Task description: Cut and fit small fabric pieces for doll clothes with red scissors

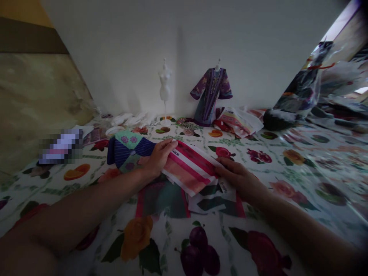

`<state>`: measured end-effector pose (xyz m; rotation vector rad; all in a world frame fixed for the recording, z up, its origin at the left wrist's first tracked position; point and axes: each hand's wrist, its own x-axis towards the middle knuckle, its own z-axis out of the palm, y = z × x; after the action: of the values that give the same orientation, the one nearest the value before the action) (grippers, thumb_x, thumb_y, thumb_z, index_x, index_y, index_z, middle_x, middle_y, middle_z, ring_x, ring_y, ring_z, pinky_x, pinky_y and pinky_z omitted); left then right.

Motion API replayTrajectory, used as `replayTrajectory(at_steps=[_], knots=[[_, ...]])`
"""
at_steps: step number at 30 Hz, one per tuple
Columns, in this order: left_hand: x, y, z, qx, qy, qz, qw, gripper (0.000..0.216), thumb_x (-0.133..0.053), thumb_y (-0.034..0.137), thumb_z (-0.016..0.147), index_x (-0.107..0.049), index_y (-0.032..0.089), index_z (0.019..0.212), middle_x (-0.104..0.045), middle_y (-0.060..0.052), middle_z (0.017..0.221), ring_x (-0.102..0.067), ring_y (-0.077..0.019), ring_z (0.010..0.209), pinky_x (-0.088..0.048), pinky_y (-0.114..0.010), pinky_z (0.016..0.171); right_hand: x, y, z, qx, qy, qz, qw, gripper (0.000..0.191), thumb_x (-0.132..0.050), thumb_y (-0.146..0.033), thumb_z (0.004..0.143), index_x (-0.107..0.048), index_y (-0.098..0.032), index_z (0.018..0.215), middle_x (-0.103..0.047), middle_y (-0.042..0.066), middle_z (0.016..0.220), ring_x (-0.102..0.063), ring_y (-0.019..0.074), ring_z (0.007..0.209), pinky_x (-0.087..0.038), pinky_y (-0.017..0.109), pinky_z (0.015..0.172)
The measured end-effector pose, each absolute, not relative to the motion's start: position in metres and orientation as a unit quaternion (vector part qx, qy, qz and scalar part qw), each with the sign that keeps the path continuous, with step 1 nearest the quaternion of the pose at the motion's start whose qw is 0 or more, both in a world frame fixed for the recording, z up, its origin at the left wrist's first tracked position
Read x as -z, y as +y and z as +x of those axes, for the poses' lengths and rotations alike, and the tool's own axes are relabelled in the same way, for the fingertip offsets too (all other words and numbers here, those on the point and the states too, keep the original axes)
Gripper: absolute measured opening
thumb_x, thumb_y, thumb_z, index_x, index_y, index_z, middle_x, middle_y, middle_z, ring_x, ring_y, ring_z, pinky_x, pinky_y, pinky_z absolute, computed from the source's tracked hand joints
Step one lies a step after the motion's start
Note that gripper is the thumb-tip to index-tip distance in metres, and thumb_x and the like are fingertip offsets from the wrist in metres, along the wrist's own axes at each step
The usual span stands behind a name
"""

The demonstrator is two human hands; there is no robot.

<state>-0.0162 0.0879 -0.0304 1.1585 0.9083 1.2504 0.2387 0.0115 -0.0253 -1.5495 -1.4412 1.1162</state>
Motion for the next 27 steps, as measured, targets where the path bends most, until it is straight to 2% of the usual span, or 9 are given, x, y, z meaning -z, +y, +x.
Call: replayTrajectory(at_steps=[3, 7, 13, 20, 27], knots=[[0.03, 0.088, -0.017, -0.537, 0.39, 0.49, 0.566, 0.03, -0.081, 0.043, 0.073, -0.062, 0.02, 0.068, -0.057, 0.004, 0.069, -0.054, -0.0119, 0.068, -0.042, -0.023, 0.067, 0.021, 0.011, 0.238, -0.447, -0.55, -0.601, 0.371, 0.041, -0.075, -0.056, 0.084, -0.073, -0.029, 0.114, -0.073, 0.01, 0.117, -0.067, 0.0364, 0.114, -0.059, 0.045, 0.085], [0.029, 0.088, -0.017, -0.537, 0.396, 0.488, 0.564, 0.029, -0.081, 0.042, 0.071, -0.063, 0.02, 0.069, -0.057, 0.004, 0.068, -0.052, -0.0121, 0.066, -0.041, -0.024, 0.064, 0.017, 0.009, 0.235, -0.495, -0.529, -0.58, 0.373, 0.045, -0.075, -0.055, 0.084, -0.072, -0.029, 0.12, -0.075, 0.009, 0.115, -0.069, 0.0347, 0.11, -0.062, 0.043, 0.083], [0.028, 0.088, -0.015, -0.549, 0.408, 0.477, 0.552, 0.03, -0.082, 0.044, 0.07, -0.065, 0.02, 0.071, -0.059, 0.003, 0.07, -0.053, -0.0135, 0.067, -0.041, -0.025, 0.064, 0.012, 0.006, 0.229, -0.528, -0.441, -0.625, 0.37, 0.049, -0.078, -0.051, 0.082, -0.07, -0.031, 0.127, -0.07, 0.006, 0.132, -0.068, 0.033, 0.116, -0.063, 0.039, 0.085], [0.025, 0.087, -0.014, -0.554, 0.414, 0.467, 0.551, 0.027, -0.082, 0.042, 0.066, -0.067, 0.02, 0.07, -0.061, 0.002, 0.072, -0.055, -0.0149, 0.071, -0.041, -0.027, 0.068, 0.004, 0.003, 0.225, -0.538, -0.433, -0.624, 0.365, 0.032, -0.079, -0.049, 0.08, -0.077, -0.03, 0.105, -0.079, 0.004, 0.108, -0.073, 0.0313, 0.102, -0.062, 0.035, 0.078], [0.025, 0.088, -0.014, -0.55, 0.42, 0.458, 0.558, 0.028, -0.083, 0.043, 0.063, -0.071, 0.02, 0.073, -0.064, 0.002, 0.074, -0.056, -0.0156, 0.074, -0.042, -0.027, 0.072, 0.008, 0.005, 0.226, -0.544, -0.435, -0.612, 0.375, 0.041, -0.08, -0.049, 0.08, -0.075, -0.029, 0.116, -0.078, 0.003, 0.106, -0.073, 0.027, 0.095, -0.061, 0.034, 0.076]])
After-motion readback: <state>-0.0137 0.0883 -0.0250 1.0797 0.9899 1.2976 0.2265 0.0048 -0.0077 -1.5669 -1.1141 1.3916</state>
